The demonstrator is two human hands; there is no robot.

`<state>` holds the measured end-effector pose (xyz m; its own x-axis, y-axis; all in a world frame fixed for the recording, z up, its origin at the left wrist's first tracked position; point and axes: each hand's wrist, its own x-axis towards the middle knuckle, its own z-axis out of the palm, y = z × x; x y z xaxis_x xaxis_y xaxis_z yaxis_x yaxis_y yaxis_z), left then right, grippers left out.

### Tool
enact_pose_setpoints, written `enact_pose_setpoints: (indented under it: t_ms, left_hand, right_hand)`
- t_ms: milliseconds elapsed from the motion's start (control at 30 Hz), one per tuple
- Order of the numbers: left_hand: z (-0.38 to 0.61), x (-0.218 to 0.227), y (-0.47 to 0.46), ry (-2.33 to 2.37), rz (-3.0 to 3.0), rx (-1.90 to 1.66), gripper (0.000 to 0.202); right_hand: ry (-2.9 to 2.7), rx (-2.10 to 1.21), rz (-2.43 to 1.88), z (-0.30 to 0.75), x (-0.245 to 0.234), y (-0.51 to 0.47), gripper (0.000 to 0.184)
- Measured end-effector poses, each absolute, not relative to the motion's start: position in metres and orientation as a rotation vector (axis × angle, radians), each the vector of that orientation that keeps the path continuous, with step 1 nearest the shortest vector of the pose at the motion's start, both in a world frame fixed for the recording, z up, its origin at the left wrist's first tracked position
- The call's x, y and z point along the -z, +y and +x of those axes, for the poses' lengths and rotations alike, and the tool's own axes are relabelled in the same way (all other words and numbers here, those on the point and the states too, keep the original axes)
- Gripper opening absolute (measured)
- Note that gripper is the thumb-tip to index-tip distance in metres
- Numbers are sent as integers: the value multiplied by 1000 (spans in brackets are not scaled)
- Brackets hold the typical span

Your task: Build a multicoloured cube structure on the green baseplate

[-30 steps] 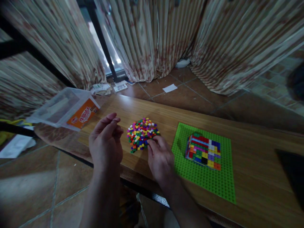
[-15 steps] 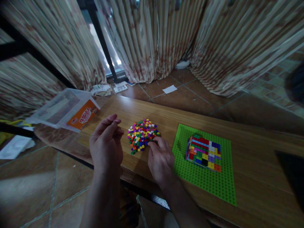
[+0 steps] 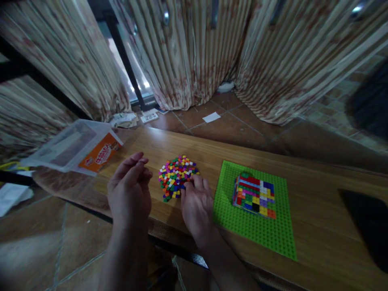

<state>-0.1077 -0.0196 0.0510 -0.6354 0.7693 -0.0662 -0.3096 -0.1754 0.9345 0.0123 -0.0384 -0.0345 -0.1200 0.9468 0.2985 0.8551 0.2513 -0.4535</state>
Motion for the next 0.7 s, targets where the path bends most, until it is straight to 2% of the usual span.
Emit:
enact_pose_setpoints:
  t_ms: [200, 467, 700]
  left_hand:
    - [-106, -50, -18, 1386, 599, -1831, 23]
    - [-80, -43, -18, 1370, 860, -1382, 25]
    - [-36, -26, -26, 1375, 1168, -1112, 23]
  right_hand:
    - [-1928, -332, -1577, 15, 17, -40, 15]
    - [-1525, -792, -1351, 44, -37, -49, 12]
    - [-1298, -626, -1433, 125, -39, -43, 16]
